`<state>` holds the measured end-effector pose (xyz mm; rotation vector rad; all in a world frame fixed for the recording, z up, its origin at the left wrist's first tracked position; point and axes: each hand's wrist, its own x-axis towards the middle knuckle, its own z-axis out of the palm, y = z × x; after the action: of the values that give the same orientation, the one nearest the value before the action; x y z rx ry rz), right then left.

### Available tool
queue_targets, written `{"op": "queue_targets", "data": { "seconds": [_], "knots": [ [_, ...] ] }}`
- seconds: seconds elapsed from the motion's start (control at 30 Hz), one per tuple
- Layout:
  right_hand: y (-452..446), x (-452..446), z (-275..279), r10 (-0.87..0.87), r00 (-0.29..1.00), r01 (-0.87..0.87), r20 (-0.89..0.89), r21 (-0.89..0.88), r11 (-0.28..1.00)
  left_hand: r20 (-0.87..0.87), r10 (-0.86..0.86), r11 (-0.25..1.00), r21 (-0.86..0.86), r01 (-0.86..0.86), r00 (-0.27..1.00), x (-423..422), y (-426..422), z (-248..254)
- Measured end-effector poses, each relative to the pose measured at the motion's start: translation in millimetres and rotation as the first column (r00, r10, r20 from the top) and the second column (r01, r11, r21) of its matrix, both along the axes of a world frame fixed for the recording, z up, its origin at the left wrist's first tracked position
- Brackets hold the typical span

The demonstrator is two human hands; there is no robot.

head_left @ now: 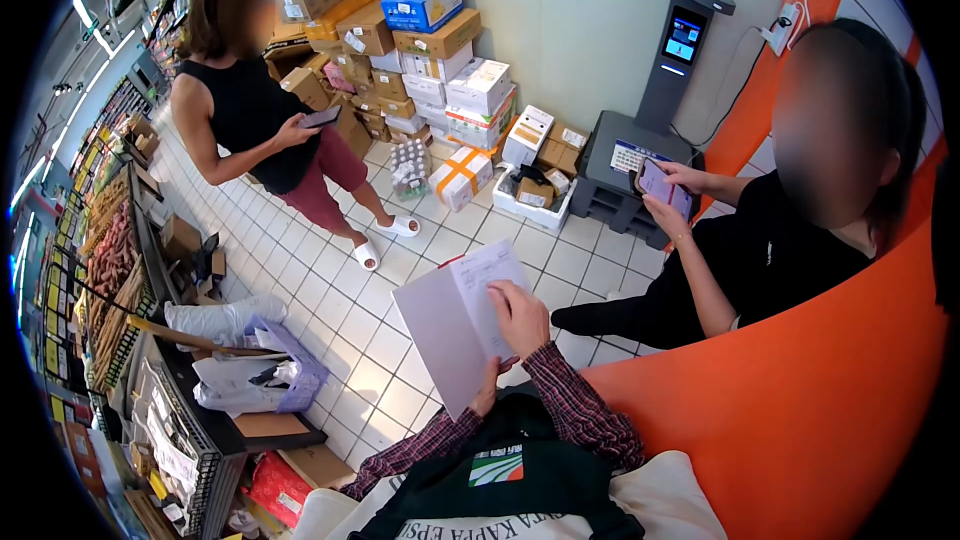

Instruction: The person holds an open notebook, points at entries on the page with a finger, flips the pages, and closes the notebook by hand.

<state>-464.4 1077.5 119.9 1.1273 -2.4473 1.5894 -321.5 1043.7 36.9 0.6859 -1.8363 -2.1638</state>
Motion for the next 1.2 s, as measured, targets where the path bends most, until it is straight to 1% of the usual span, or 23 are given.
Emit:
{"op": "queue_targets", "data": {
  "seconds": [0.03, 0.1, 0.13, 0.2, 0.23, 0.27, 0.33, 0.47, 0.53, 0.57, 0.63, 0.67, 0.73, 0.77, 0.8, 0.83, 0.93, 1.03, 1.2],
  "knots": [
    [0.6, 0.2, 2.9, 0.008, 1.000, -0.008, 0.001, 0.005, 1.000, -0.003, 0.005, 1.000, 0.005, -0.005, 1.000, 0.8, -0.1, -0.4],
    [4.3, 0.0, 9.0, -0.072, 0.993, 0.076, 0.091, -0.040, 0.996, -0.010, 0.016, 1.000, 0.018, -0.016, 1.000, 2.7, 3.3, -2.7],
    [5.6, -1.9, 5.7, -0.066, 0.994, 0.069, 0.090, -0.034, 0.997, -0.014, 0.020, 1.000, 0.024, -0.020, 1.000, -2.0, 3.4, -1.3],
    [6.4, -8.5, -4.2, -0.133, 0.970, 0.160, 0.204, -0.120, 0.980, -0.025, 0.026, 0.999, 0.034, -0.026, 0.999, -2.3, 6.0, -2.5],
    [7.8, -9.9, -5.3, -0.136, 0.961, 0.174, 0.239, -0.144, 0.974, -0.031, 0.029, 0.999, 0.038, -0.028, 0.999, -3.3, 5.4, -2.2],
    [8.5, -10.5, -6.9, -0.133, 0.962, 0.170, 0.237, -0.141, 0.975, -0.037, 0.030, 0.999, 0.042, -0.029, 0.999, -1.7, 6.1, -3.2],
    [10.1, -11.3, -10.9, -0.148, 0.932, 0.205, 0.332, -0.142, 0.968, -0.047, 0.033, 0.998, 0.051, -0.031, 0.998, -1.1, 2.2, -2.6],
    [8.1, -9.1, -19.6, -0.107, 0.925, 0.165, 0.364, -0.132, 0.977, -0.062, 0.036, 0.997, 0.063, -0.032, 0.997, 5.3, 5.1, -5.9],
    [4.9, -7.1, -19.6, -0.064, 0.952, 0.114, 0.300, -0.151, 0.982, -0.065, 0.037, 0.997, 0.066, -0.032, 0.997, 5.7, 5.6, -8.1],
    [4.4, -5.9, -17.0, -0.064, 0.952, 0.114, 0.300, -0.151, 0.982, -0.067, 0.034, 0.996, 0.080, -0.029, 0.997, 5.6, 5.7, -9.5],
    [4.9, -2.9, -7.8, -0.023, 0.989, 0.042, 0.149, -0.127, 0.991, -0.067, 0.031, 0.995, 0.092, -0.024, 0.997, 4.9, 6.7, -8.7],
    [4.7, -0.4, -3.3, -0.026, 0.988, 0.046, 0.153, -0.131, 0.990, -0.072, 0.042, 0.993, 0.110, -0.034, 0.997, 5.0, 7.8, -6.4],
    [5.7, 2.1, 3.1, 0.002, 1.000, -0.001, -0.015, 0.061, 0.998, -0.075, 0.043, 0.992, 0.121, -0.034, 0.996, 4.8, 7.3, -4.3],
    [5.8, 3.3, 4.1, -0.007, 1.000, 0.008, -0.013, 0.058, 0.998, -0.006, 0.029, 0.996, 0.086, -0.028, 1.000, 4.9, 8.0, -4.2],
    [4.9, 4.9, 5.2, 0.005, 1.000, -0.003, -0.023, 0.101, 0.995, 0.063, 0.017, 0.999, 0.050, -0.020, 0.998, 4.7, 8.5, -4.2],
    [4.7, 6.0, 7.4, 0.019, 0.999, -0.014, -0.033, 0.143, 0.990, 0.063, 0.010, 0.999, 0.048, -0.013, 0.998, 4.4, 8.1, -4.7],
    [6.1, 6.9, 15.2, 0.018, 0.999, -0.013, -0.031, 0.161, 0.987, 0.069, -0.007, 1.000, 0.028, 0.005, 0.998, 6.6, 6.7, -7.3],
    [5.7, 5.7, 12.5, 0.035, 0.999, -0.035, 0.004, 0.169, 0.985, 0.070, -0.018, 1.000, 0.007, 0.018, 0.997, 6.7, 5.1, -10.0],
    [6.3, 6.3, 10.2, 0.047, 0.999, -0.046, -0.002, 0.188, 0.981, 0.073, -0.031, 0.999, -0.016, 0.032, 0.997, 4.9, 2.7, -13.5]
  ]
}}
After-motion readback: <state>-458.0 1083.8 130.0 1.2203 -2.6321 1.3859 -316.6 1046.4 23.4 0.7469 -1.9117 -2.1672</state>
